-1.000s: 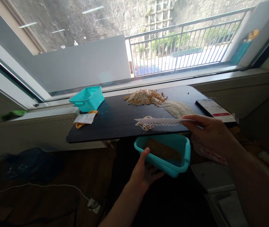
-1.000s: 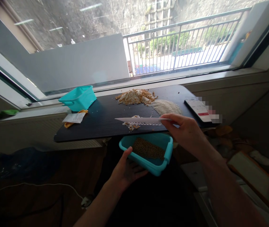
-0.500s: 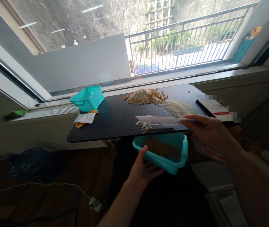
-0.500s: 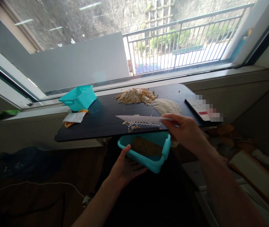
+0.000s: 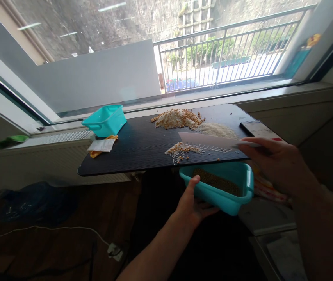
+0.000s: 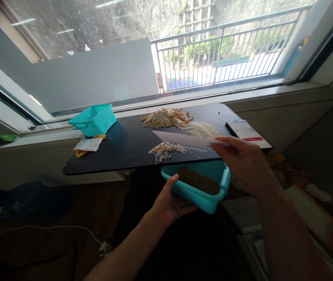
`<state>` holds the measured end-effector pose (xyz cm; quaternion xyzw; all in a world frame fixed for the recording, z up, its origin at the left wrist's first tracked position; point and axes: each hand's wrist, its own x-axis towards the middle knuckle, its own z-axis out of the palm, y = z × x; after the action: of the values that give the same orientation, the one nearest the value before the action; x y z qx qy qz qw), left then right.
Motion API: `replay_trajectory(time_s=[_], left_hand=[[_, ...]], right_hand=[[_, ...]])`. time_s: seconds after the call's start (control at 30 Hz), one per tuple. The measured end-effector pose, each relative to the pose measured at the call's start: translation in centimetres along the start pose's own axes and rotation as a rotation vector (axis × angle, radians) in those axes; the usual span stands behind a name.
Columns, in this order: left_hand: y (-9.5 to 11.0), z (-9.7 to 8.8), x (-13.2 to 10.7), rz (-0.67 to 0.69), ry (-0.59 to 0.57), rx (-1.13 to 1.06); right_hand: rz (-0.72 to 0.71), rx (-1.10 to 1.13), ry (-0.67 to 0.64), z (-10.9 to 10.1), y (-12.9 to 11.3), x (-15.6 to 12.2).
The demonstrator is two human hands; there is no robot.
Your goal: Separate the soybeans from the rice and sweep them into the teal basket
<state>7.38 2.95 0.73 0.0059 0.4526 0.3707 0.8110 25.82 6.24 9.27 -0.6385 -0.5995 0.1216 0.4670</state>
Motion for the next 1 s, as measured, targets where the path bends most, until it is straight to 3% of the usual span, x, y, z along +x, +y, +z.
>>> replay_trajectory(time_s=[0.23,0.37,0.67,1.0], left_hand=[[0.7,-1.1,-0.5,0.006,0.040,0.009],[0.8,-2.0,-0.7,0.011,0.029,0.001],[1.5,-4.6,-1.7,0.083,0.072,-0.007],[2.0,-5.4,-2.4,0.114,0.081,-0.010]], right_hand=[[0.076,0.009,-0.070,-0.9,0.5,-1.4],[0.075,0.006,-0.027,-0.9,0.4,-2.1],[0.060,0.134,-0.185,1.7,-1.3,-1.5],[-0.064,0.076,-0.253,2.8,-1.3,-0.4]])
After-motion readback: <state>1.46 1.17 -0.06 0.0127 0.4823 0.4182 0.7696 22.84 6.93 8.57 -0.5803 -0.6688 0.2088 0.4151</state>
